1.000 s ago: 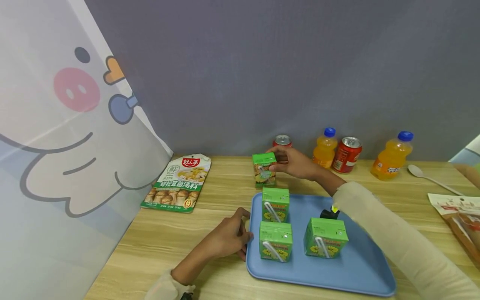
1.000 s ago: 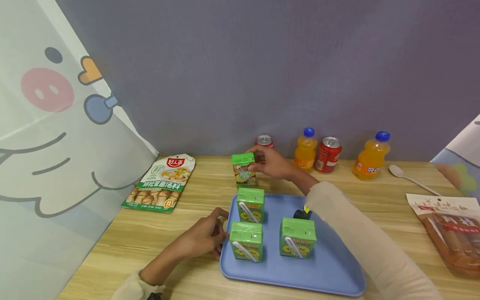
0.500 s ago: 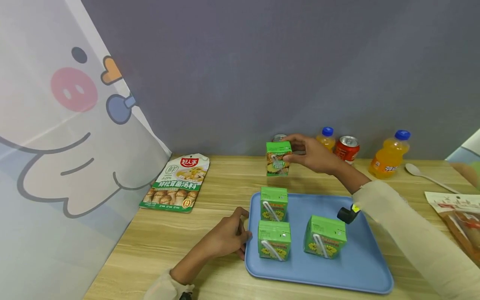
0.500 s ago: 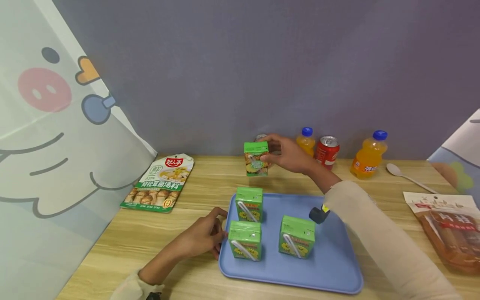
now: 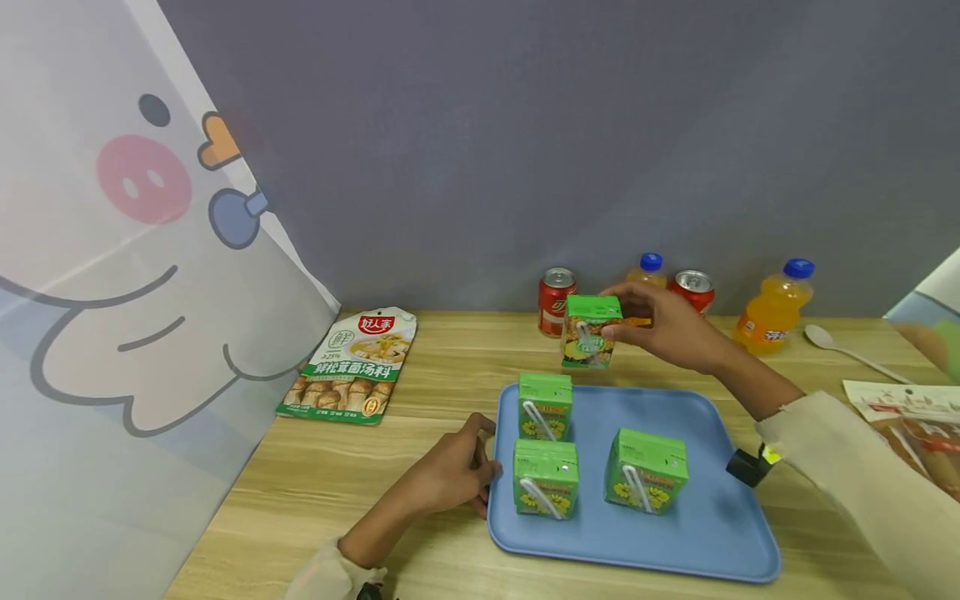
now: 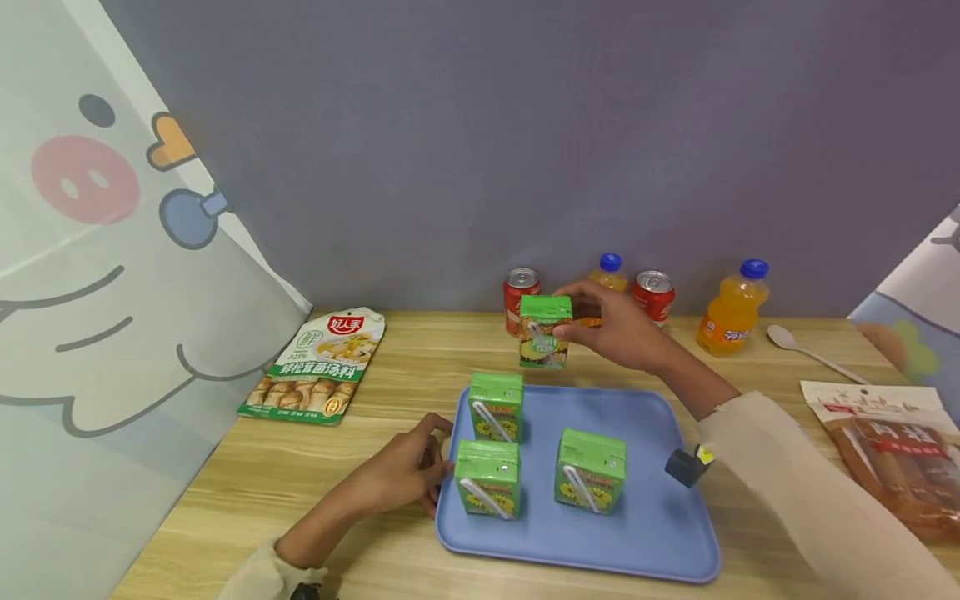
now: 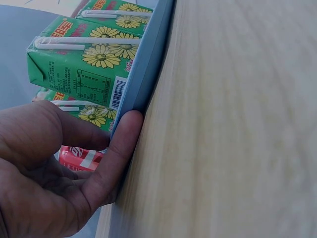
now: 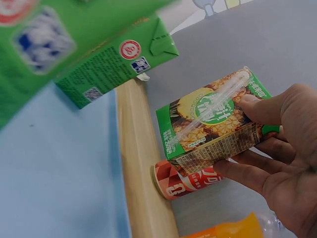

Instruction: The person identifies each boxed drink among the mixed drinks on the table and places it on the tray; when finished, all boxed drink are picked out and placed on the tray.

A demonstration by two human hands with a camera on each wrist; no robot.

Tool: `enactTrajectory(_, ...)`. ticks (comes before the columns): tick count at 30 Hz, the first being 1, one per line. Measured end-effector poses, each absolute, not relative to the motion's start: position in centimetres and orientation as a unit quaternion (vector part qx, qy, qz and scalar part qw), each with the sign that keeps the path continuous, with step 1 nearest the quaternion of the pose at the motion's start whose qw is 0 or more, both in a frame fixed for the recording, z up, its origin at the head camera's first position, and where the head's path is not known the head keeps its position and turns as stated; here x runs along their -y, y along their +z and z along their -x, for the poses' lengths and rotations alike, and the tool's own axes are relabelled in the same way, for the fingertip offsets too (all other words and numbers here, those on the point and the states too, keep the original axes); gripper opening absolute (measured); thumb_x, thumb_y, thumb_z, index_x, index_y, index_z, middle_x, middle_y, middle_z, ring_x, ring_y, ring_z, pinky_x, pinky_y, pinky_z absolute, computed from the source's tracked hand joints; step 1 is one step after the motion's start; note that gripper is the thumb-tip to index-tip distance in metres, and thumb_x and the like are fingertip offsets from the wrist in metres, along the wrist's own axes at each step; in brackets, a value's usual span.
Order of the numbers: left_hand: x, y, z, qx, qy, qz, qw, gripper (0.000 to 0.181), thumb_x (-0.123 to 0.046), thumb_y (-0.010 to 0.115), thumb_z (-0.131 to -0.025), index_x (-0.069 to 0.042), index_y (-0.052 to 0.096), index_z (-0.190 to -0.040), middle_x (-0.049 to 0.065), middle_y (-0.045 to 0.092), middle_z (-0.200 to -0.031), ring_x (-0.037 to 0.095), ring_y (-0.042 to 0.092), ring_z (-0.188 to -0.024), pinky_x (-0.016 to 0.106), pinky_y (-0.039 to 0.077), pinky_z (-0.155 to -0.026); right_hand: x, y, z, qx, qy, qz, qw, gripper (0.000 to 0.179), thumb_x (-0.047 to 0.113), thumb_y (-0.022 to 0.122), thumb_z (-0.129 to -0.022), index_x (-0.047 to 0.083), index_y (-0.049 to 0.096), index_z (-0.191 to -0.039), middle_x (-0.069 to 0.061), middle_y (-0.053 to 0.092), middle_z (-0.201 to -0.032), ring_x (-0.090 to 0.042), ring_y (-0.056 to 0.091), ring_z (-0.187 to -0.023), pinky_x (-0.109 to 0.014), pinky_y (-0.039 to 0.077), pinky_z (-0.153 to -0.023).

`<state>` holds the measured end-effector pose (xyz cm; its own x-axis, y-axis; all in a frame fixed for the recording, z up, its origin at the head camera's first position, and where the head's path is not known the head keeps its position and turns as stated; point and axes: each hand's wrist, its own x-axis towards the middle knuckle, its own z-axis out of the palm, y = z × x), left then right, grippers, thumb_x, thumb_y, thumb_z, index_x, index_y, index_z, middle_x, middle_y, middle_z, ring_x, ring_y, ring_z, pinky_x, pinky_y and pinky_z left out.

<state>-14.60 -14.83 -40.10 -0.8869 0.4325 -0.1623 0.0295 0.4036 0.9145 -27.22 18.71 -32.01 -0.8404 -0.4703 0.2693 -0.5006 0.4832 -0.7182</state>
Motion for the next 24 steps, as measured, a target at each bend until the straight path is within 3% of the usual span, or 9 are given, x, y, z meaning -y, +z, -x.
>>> enactTrajectory(5, 14.8, -40.1, 14.6, -0.816, 0.527, -0.146, 0.188, 0.05, 0.0, 0.062, -0.098, 0.005, 0.036, -0.141, 0.015, 0.062, -0.078, 0.026, 0.067, -0.055, 0.037, 0.063, -0.05, -19.8, -32.4, 25.4, 0.866, 0.42, -0.273, 0.014, 0.047, 0.03, 0.073, -0.094, 0.013, 0.056, -0.135, -0.003, 0.066, -0.119, -0.024, 0.065, -0.112, -0.024, 0.059, -0.087)
enactTrajectory(15, 14.9, -40.1, 14.6, -0.816, 0.528, -0.14, 0.19, 0.049, -0.001, 0.062, -0.098, 0.005, 0.037, -0.14, 0.016, 0.061, -0.077, 0.027, 0.066, -0.055, 0.037, 0.063, -0.05, -21.8, -34.0, 22.2, 0.876, 0.414, -0.249, 0.001, 0.048, 0.032, 0.074, -0.093, 0.013, 0.055, -0.132, -0.002, 0.066, -0.121, -0.03, 0.063, -0.117, -0.032, 0.061, -0.088)
enactTrajectory(24, 14.8, -40.1, 14.6, -0.819, 0.523, -0.144, 0.19, 0.049, -0.002, 0.062, -0.099, 0.005, 0.037, -0.14, 0.016, 0.061, -0.078, 0.026, 0.066, -0.055, 0.036, 0.063, -0.05, -22.8, -35.7, 20.6, 0.864, 0.436, -0.249, -0.023, 0.049, 0.029, 0.078, -0.09, 0.014, 0.055, -0.131, -0.001, 0.065, -0.12, -0.025, 0.064, -0.114, -0.03, 0.061, -0.088)
